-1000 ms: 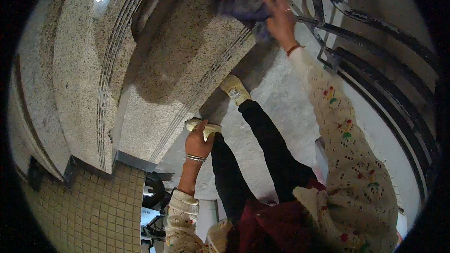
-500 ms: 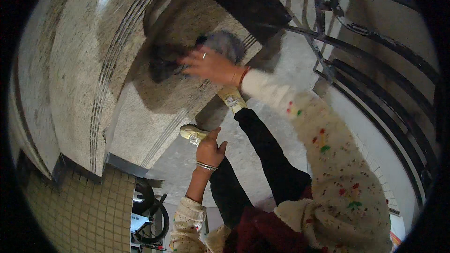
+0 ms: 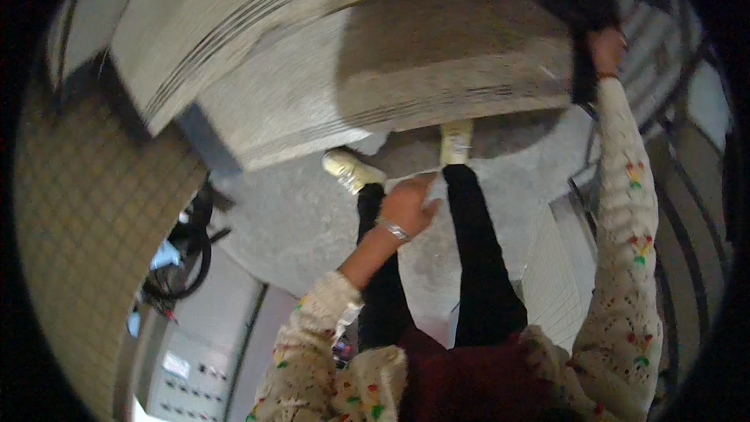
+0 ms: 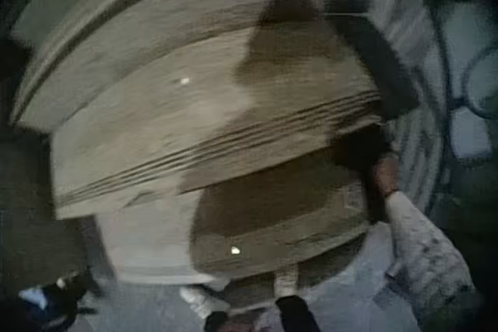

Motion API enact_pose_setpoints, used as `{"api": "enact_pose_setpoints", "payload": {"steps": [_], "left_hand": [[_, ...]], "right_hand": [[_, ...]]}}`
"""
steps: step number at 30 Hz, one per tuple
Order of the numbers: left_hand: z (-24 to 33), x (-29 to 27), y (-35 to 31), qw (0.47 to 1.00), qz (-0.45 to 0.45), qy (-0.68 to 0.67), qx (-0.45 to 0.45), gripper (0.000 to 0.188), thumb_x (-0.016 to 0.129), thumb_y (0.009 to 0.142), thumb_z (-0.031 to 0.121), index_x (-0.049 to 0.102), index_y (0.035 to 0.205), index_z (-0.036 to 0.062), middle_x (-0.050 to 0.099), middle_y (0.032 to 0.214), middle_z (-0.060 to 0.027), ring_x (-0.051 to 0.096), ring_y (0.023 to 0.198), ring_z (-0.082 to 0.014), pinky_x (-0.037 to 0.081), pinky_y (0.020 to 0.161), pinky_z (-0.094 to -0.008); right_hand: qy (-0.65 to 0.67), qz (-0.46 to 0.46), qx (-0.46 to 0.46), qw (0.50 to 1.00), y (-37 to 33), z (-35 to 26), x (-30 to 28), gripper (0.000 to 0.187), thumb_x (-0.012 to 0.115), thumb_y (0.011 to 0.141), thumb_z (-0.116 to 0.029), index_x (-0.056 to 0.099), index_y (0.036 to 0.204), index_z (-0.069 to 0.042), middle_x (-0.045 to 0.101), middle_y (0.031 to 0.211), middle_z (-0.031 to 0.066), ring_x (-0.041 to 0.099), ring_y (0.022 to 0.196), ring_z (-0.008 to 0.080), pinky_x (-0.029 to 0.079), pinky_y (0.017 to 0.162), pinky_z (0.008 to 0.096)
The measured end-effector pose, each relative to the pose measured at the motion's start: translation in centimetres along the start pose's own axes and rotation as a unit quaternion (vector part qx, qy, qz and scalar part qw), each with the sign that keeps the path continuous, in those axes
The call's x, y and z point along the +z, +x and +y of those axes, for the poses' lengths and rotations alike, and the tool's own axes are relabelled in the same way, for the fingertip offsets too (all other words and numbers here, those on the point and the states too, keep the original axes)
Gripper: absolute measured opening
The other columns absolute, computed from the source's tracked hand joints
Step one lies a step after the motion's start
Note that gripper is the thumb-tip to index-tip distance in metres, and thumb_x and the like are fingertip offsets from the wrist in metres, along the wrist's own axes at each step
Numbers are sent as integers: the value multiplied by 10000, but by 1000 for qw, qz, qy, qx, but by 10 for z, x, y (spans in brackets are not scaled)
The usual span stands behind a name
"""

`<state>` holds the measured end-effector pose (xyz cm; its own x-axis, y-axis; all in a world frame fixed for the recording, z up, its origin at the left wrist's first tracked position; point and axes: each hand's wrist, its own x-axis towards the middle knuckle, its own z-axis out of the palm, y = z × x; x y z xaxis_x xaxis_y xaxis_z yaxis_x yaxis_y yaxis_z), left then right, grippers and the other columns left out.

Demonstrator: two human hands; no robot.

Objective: The person walks through a parking garage and then up a staircase, wiping each step with a cloth. The person uses a cloth to clean the stair treads and risers while ascending.

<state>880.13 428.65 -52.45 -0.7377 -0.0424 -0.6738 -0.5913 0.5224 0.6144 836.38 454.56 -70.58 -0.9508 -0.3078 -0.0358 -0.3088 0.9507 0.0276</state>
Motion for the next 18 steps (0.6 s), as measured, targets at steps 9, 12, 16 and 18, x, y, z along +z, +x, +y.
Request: {"api": "enact_pose_setpoints", "payload": {"steps": [9,12,16,18], "left_hand": [[-65,-7,-59,990,37,-134,4,538,673,806,192,488,1287,41,595,1188,-203,591,1028,-374,476,888,-451],[-108,-30,-86,986,65,-155,-24,529,668,813,202,491,1288,50,601,1164,-207,587,1039,-375,472,890,-450],[-176,-53,-130,967,160,-191,-51,492,669,810,192,527,1257,46,610,1150,-207,593,1029,-379,479,882,-452],[-213,-64,-154,965,175,-178,-75,490,671,809,190,530,1256,50,609,1158,-203,598,1029,-368,485,882,-446]], "right_hand": [[63,48,-110,991,-148,-247,-37,653,693,647,-69,508,1271,-12,444,1311,297,405,1230,460,369,1012,500],[70,-28,-163,984,-195,-376,-52,572,685,656,-70,563,1212,-14,467,1290,287,419,1207,444,353,989,502],[146,-21,-247,958,-245,-542,-58,378,578,786,-81,621,1162,-71,482,1298,244,428,1201,427,336,999,488],[172,-59,-298,937,-272,-619,-57,386,558,802,-74,617,1183,-93,484,1301,233,438,1196,420,343,999,490]]}}
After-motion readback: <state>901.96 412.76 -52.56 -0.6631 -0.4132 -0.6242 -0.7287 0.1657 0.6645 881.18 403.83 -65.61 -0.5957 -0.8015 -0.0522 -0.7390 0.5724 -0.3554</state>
